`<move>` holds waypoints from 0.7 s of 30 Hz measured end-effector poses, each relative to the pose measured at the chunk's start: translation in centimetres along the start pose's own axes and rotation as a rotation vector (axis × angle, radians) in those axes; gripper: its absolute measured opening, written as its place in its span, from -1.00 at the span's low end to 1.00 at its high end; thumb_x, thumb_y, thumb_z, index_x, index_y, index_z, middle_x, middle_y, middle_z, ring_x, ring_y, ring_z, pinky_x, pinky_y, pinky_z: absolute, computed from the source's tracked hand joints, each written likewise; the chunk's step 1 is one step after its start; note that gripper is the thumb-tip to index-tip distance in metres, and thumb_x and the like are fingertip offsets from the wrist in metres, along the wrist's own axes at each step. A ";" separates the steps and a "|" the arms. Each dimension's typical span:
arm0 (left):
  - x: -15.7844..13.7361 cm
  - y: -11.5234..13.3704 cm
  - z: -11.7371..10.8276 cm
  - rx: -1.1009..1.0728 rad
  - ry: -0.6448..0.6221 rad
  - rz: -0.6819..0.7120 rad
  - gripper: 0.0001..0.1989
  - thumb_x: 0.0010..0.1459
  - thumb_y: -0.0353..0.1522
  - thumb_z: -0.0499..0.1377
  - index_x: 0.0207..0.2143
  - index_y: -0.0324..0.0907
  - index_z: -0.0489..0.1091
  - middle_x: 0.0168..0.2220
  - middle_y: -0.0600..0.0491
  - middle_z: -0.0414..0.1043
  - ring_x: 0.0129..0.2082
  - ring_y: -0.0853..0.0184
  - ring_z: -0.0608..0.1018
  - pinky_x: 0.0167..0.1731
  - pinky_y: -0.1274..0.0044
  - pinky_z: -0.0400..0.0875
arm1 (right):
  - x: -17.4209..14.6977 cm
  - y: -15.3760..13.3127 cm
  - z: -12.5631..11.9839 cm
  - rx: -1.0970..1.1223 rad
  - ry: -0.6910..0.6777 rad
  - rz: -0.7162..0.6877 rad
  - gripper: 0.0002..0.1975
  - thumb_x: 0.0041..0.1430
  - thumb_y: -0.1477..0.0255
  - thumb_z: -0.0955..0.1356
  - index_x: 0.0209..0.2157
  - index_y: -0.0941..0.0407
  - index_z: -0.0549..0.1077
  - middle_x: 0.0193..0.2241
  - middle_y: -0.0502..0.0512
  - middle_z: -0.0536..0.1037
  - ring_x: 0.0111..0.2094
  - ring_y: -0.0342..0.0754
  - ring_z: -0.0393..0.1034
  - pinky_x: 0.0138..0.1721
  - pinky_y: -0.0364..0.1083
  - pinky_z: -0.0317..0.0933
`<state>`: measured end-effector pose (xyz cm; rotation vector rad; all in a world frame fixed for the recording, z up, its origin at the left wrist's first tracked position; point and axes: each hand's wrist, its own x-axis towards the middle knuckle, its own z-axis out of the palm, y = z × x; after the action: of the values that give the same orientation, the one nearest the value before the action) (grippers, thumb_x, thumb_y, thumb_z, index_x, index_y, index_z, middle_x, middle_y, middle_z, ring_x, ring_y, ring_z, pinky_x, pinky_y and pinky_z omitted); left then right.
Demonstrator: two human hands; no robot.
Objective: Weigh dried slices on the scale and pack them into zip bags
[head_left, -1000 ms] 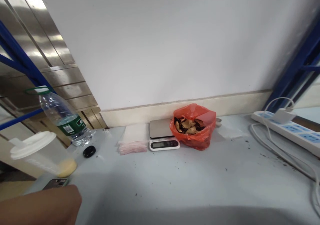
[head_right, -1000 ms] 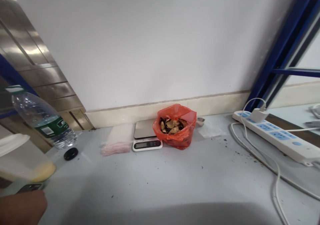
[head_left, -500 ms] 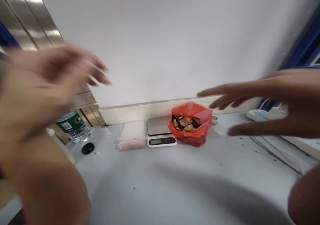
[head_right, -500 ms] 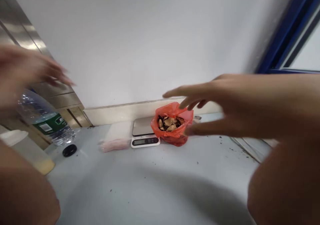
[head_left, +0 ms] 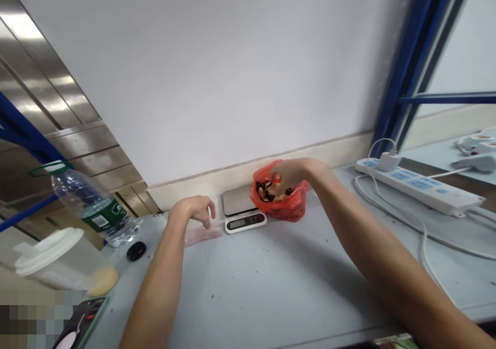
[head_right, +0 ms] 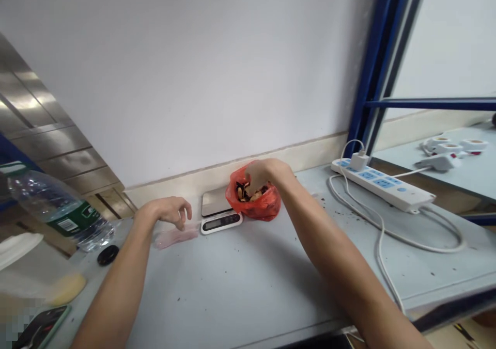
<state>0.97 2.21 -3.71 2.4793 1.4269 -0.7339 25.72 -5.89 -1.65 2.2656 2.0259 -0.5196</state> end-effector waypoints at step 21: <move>0.1 -1.7 0.9 -0.024 0.041 -0.038 -0.75 -0.13 -0.51 0.31 -0.31 -0.16 0.50 -0.36 0.13 0.57 -0.30 0.31 0.60 -0.41 0.63 0.45 | 2.0 -0.4 1.2 0.013 -0.039 -0.033 -0.77 -0.24 0.47 0.50 -0.41 0.07 0.54 -0.51 0.04 0.51 -0.30 0.19 0.53 -0.31 0.08 0.42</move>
<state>-0.69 2.81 -4.40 2.4699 1.4920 -0.6725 25.27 -4.26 -3.32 2.2147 2.0517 -0.5767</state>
